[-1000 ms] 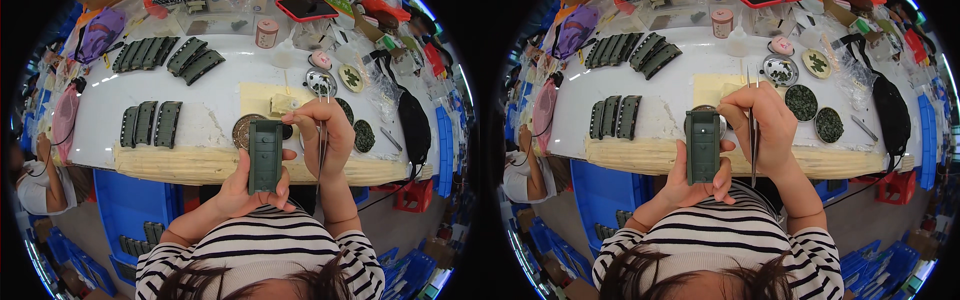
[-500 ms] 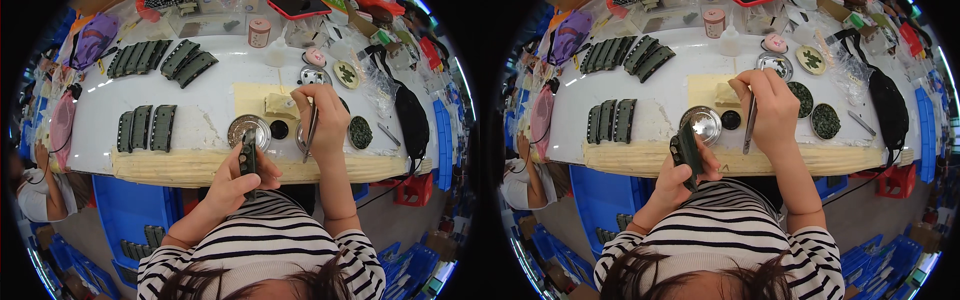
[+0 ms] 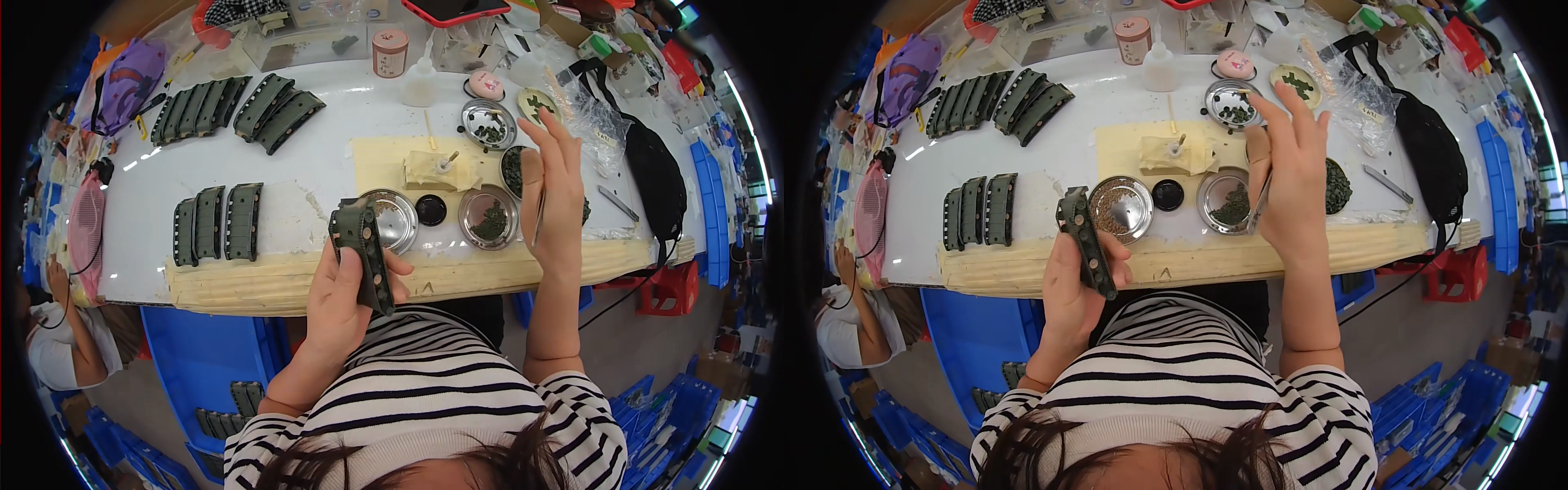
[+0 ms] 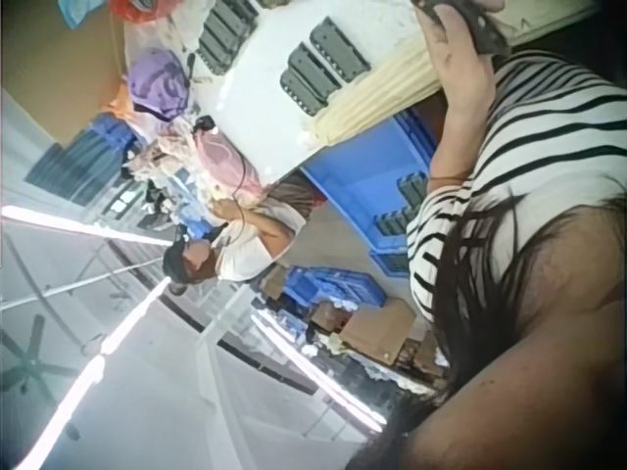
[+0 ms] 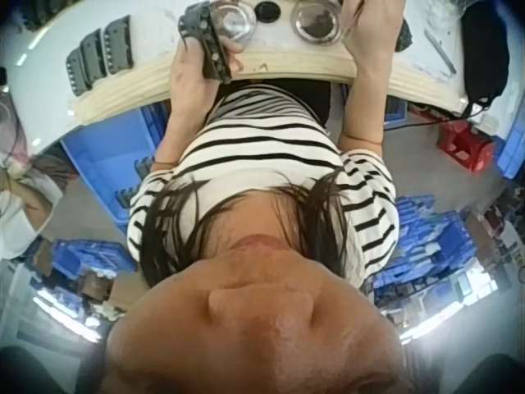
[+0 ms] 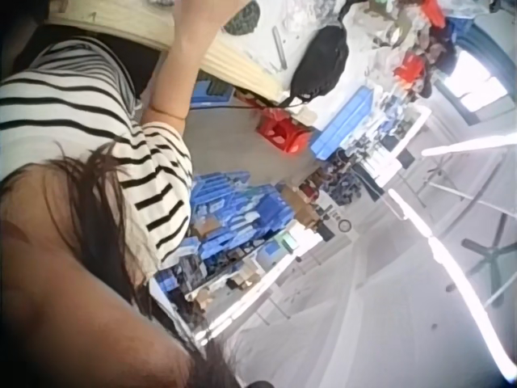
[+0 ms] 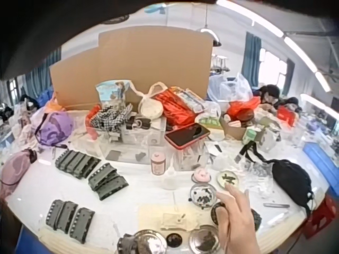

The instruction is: Assembling small components onto model tank hulls using tweezers and a brush.

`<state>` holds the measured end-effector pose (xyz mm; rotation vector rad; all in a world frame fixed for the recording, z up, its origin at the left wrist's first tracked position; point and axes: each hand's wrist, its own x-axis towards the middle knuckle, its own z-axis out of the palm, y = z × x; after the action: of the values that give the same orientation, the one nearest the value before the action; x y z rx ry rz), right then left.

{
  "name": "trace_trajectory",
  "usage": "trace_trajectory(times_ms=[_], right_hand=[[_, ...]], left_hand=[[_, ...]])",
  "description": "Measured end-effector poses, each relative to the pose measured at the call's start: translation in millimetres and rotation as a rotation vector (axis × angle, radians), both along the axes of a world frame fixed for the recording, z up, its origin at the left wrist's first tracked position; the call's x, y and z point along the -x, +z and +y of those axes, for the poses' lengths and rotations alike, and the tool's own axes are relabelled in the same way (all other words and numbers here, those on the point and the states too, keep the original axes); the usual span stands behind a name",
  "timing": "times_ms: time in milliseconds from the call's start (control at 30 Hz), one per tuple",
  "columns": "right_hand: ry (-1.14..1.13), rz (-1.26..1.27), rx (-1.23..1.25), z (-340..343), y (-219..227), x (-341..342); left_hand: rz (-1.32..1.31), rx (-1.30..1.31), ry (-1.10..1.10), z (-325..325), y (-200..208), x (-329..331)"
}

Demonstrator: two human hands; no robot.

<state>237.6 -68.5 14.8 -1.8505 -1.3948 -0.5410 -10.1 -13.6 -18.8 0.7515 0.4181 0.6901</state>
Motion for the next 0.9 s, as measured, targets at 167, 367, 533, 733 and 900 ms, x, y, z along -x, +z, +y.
trace_trajectory(times_ms=[167, 367, 533, 733, 900], right_hand=[[-0.063, 0.241, 0.33, -27.6, -8.2, -26.4], [-0.044, 0.266, 0.419, -20.2, -18.5, -31.7], [-0.092, 0.205, 0.45, -18.3, -23.7, -35.0], [-0.039, 0.307, 0.35, -14.7, -18.9, -31.6], [0.019, 0.268, 0.385, -12.6, -22.4, -32.7]], left_hand=[[0.084, 0.039, -0.053, -0.4, 8.8, -2.8], [0.124, 0.014, -0.078, -3.5, 10.0, -6.5], [0.116, 0.027, -0.096, -4.6, 8.0, -5.5], [0.099, 0.064, -0.081, -6.3, 8.9, -7.0], [0.082, 0.067, -0.088, -5.9, 8.9, -5.2]])
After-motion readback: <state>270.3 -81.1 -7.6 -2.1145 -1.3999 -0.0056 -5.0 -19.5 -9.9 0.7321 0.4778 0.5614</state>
